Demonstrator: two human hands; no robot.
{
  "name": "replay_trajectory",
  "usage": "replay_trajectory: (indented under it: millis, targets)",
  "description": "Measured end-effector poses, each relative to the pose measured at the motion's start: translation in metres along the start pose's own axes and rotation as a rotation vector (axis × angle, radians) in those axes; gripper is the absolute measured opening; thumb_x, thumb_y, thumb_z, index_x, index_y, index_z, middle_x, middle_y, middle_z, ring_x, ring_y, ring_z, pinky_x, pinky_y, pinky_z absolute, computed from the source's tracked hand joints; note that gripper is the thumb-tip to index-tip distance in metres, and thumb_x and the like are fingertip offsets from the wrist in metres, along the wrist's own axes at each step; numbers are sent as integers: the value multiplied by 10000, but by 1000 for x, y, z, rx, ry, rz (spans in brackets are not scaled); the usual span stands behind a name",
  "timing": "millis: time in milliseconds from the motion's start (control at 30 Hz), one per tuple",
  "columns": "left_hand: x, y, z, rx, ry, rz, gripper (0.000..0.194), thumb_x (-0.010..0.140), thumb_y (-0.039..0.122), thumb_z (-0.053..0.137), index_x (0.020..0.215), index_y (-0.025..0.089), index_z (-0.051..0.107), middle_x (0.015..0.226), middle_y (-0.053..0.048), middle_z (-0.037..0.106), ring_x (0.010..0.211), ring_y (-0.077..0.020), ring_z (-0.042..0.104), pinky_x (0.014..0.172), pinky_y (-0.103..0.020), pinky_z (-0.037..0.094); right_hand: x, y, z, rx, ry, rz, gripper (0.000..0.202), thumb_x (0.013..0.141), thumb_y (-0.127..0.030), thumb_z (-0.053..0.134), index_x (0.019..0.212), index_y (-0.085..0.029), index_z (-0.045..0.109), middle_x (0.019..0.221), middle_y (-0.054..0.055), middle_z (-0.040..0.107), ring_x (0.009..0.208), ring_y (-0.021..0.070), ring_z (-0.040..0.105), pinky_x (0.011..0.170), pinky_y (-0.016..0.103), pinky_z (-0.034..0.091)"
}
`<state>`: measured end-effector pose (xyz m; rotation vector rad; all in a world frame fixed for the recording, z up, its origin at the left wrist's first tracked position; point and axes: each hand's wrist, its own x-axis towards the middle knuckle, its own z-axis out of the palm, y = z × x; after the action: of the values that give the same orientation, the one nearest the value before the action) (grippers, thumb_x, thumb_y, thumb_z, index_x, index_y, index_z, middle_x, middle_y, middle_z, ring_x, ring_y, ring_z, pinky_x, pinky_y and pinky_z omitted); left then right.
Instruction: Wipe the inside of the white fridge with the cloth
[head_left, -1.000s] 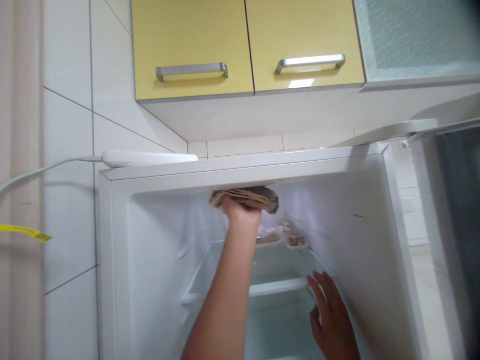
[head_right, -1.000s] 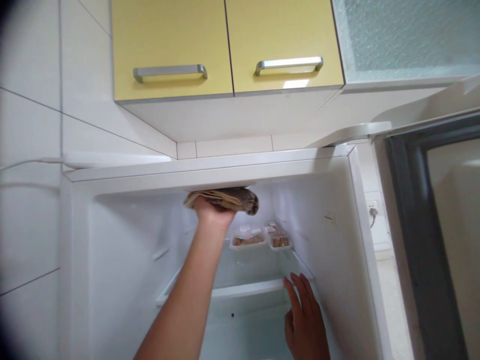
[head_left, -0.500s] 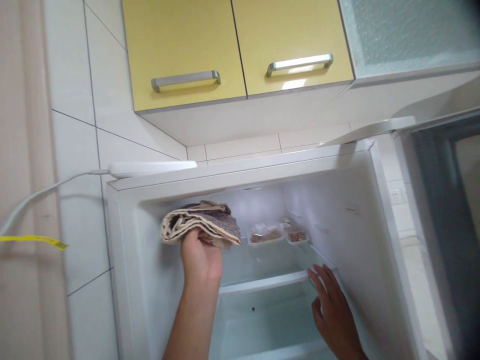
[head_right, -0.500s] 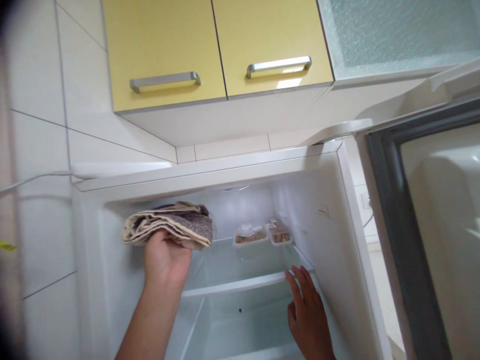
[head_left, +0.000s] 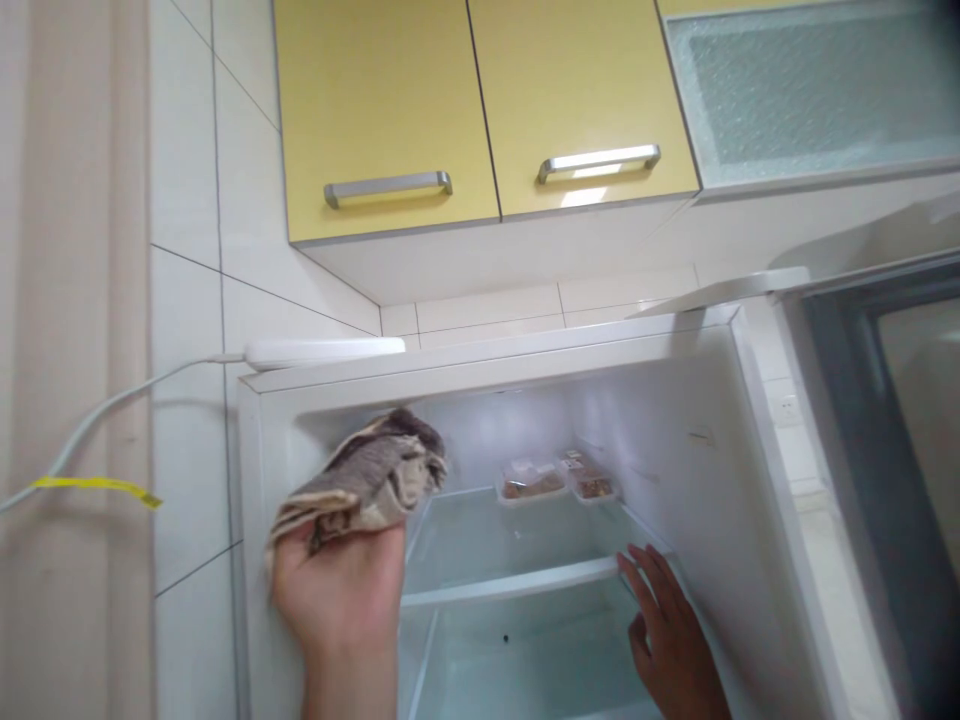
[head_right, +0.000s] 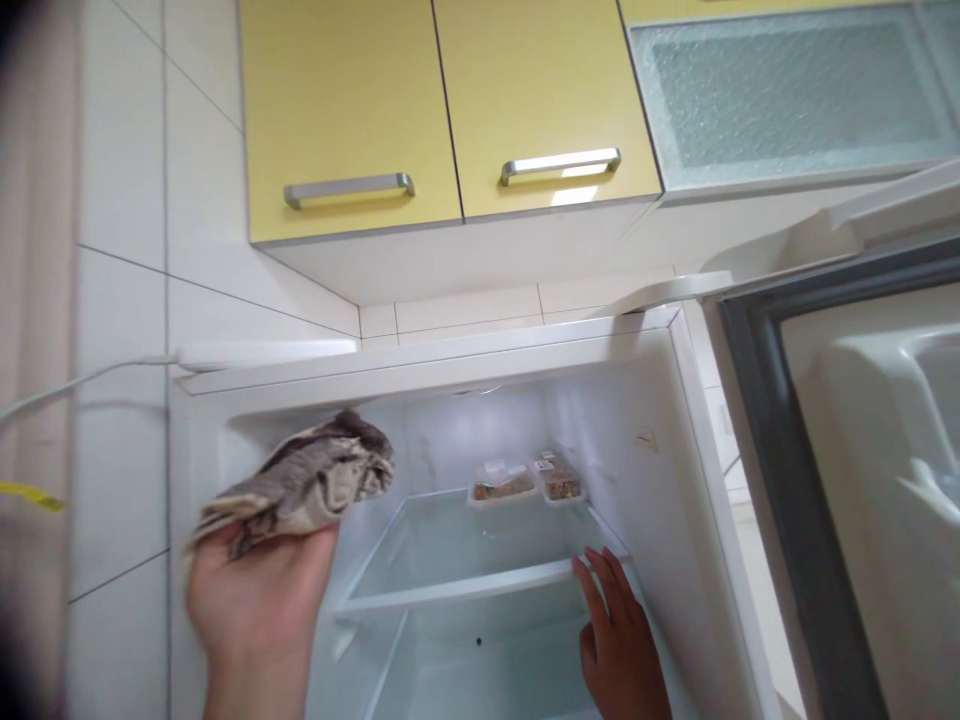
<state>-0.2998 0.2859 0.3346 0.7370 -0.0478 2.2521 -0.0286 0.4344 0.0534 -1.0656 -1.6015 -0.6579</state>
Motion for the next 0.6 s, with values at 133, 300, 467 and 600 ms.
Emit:
replay_trajectory:
  millis: [133, 300, 467, 600]
  targets:
    - [31, -14, 21, -42, 42, 96, 329, 803, 184, 459, 1025, 260, 689, 1037, -26, 772, 1146, -242, 685, 1036, -460, 548, 0, -2, -3, 11, -17, 21, 732, 858, -24, 401, 1545, -252, 290, 1535, 89, 454, 1513, 282, 298, 1154, 509, 436]
    - [92, -61, 7, -39, 150, 37, 252, 838, 291, 448, 976, 242, 653, 983, -36, 756, 1084, -205, 685, 986, -394, 545, 2, -3, -6, 18, -28, 39, 724, 867, -29, 394, 1545, -263, 292, 1535, 88, 452, 1514, 278, 296, 1183, 526, 402]
    - [135, -99, -33, 37, 257, -94, 253, 923, 315, 423, 1006, 253, 653, 1005, -26, 750, 1079, -162, 661, 1000, -368, 502, 1, -1, -4, 12, -21, 26, 735, 867, -32, 395, 1554, -266, 280, 1525, 93, 462, 1509, 285, 304, 1184, 545, 401]
    - [139, -116, -61, 66, 333, -161, 226, 913, 271, 440, 931, 253, 664, 975, -29, 749, 1085, -194, 656, 1016, -433, 494, 0, 0, 0, 18, -3, 32, 717, 869, -41, 401, 1544, -259, 293, 1516, 108, 461, 1506, 301, 304, 1170, 568, 413]
